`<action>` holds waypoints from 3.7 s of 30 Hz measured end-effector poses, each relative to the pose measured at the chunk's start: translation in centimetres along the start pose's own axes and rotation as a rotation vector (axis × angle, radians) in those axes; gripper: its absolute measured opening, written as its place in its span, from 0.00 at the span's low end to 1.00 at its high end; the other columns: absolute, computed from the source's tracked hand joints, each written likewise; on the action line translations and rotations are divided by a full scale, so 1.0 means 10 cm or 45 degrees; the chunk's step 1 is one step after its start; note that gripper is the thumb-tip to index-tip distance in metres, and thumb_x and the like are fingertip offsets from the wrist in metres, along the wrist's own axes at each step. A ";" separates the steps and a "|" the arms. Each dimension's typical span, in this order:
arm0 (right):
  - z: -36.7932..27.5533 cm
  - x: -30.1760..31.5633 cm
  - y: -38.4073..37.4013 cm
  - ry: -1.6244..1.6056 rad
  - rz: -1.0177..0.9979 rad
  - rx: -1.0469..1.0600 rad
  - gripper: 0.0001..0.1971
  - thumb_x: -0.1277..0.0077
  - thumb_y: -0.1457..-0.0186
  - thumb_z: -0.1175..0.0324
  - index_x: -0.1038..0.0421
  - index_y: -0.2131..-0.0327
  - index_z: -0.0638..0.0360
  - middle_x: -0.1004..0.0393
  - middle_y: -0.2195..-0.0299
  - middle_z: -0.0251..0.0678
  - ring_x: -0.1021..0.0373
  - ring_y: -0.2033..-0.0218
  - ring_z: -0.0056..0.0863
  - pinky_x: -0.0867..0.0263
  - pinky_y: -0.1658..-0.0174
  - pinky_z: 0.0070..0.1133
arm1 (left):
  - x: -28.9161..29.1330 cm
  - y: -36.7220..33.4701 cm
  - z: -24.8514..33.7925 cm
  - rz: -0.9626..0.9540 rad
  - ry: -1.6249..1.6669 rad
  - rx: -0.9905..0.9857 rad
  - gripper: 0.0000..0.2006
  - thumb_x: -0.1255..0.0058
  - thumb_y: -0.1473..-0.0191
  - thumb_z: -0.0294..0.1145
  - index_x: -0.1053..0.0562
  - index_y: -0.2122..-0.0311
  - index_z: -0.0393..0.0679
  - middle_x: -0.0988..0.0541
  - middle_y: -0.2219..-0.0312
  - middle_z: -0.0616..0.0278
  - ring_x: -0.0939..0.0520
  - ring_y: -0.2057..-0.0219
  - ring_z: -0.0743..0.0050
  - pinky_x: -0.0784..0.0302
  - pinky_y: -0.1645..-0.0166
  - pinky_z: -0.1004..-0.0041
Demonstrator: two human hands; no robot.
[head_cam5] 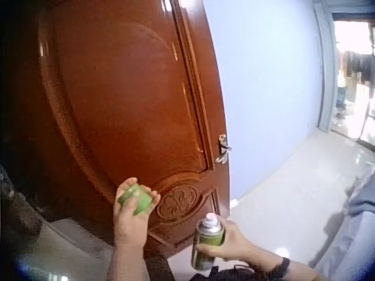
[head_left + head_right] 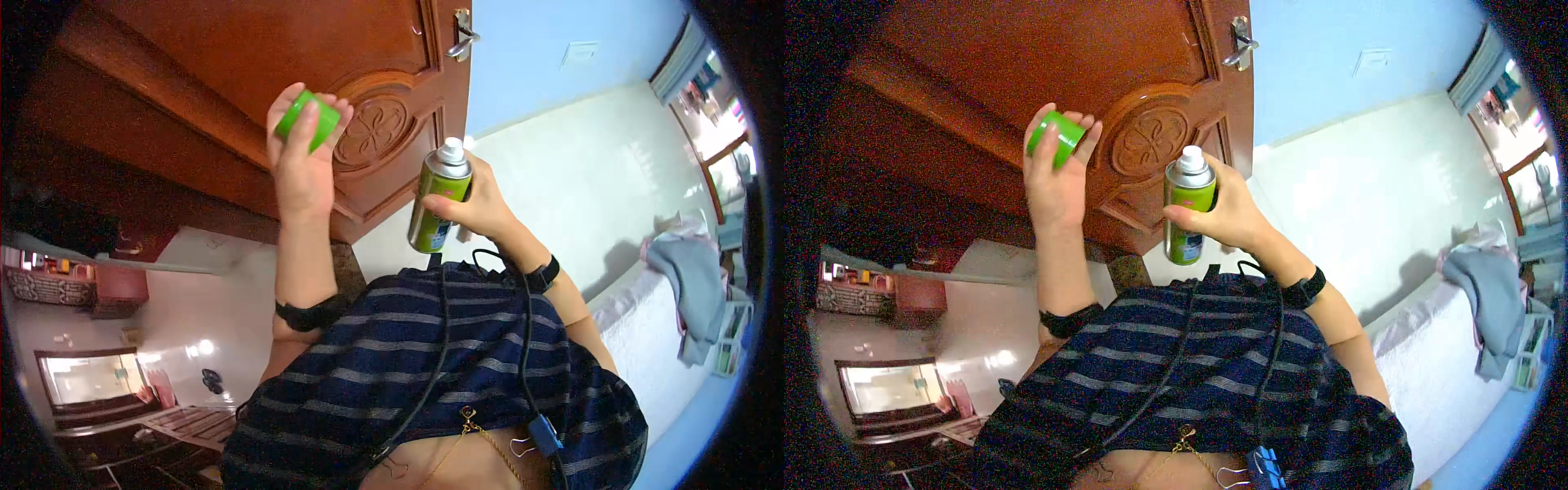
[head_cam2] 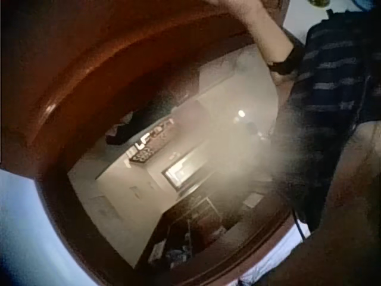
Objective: The person wipes wooden doors with cloths, takes a spray can out of a cabinet, and sprays and wipes a wooden door with a cloth.
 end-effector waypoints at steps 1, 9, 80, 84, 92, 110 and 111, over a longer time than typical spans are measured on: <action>-0.03 0.01 -0.04 -0.100 -0.034 0.080 0.26 0.34 0.61 0.62 0.33 0.60 0.62 0.27 0.68 0.33 0.32 0.66 0.20 0.33 0.60 0.22 | 0.07 0.02 -0.01 -0.018 0.075 0.082 0.19 0.53 0.42 0.38 0.34 0.49 0.39 0.24 0.63 0.51 0.22 0.58 0.59 0.27 0.47 0.55; -0.05 -0.06 0.08 -0.309 -0.220 0.127 0.28 0.34 0.62 0.59 0.33 0.58 0.61 0.28 0.69 0.30 0.33 0.67 0.17 0.35 0.62 0.18 | 0.30 0.77 -0.57 -0.142 -0.083 0.443 0.24 0.48 0.49 0.41 0.32 0.49 0.38 0.27 0.51 0.51 0.22 0.64 0.64 0.26 0.51 0.65; -3.73 -0.77 -1.56 0.716 0.547 1.716 0.33 0.43 0.54 0.70 0.45 0.43 0.49 0.35 0.57 0.47 0.29 0.62 0.48 0.30 0.60 0.36 | 1.89 1.88 1.07 0.884 -0.366 -0.203 0.16 0.47 0.49 0.23 0.30 0.54 0.37 0.28 0.66 0.65 0.25 0.62 0.76 0.29 0.56 0.74; -3.85 -0.86 -1.78 0.880 0.648 1.584 0.33 0.43 0.55 0.68 0.45 0.44 0.49 0.37 0.55 0.51 0.30 0.61 0.53 0.31 0.61 0.38 | 1.92 1.91 1.06 0.890 -0.380 -0.200 0.16 0.45 0.50 0.24 0.30 0.54 0.37 0.28 0.66 0.65 0.25 0.63 0.76 0.29 0.57 0.74; -3.84 -0.84 -2.03 0.950 0.745 1.508 0.32 0.44 0.54 0.66 0.45 0.45 0.49 0.36 0.55 0.49 0.30 0.61 0.51 0.31 0.62 0.37 | 1.99 1.94 1.08 0.895 -0.490 -0.263 0.17 0.47 0.48 0.27 0.32 0.53 0.36 0.25 0.66 0.59 0.23 0.64 0.70 0.27 0.57 0.72; -3.81 -0.52 -1.85 0.951 1.011 1.441 0.32 0.43 0.55 0.67 0.43 0.45 0.46 0.36 0.56 0.45 0.30 0.61 0.49 0.30 0.62 0.38 | 2.11 1.83 1.21 0.865 -0.432 -0.124 0.16 0.45 0.50 0.25 0.29 0.55 0.37 0.26 0.66 0.63 0.24 0.64 0.74 0.28 0.57 0.74; -3.82 -0.52 -1.82 0.947 1.016 1.469 0.31 0.44 0.55 0.67 0.43 0.45 0.46 0.36 0.56 0.45 0.30 0.61 0.49 0.30 0.62 0.38 | 2.10 1.82 1.22 0.861 -0.439 -0.125 0.16 0.45 0.50 0.25 0.29 0.55 0.37 0.26 0.66 0.63 0.24 0.64 0.74 0.28 0.57 0.74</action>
Point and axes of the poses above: each hand's wrist, its own y-axis away from the middle knuckle, its own x-axis out of the back of the hand, z = x × y, the point moved 10 cm from there along -y, towards the middle knuckle
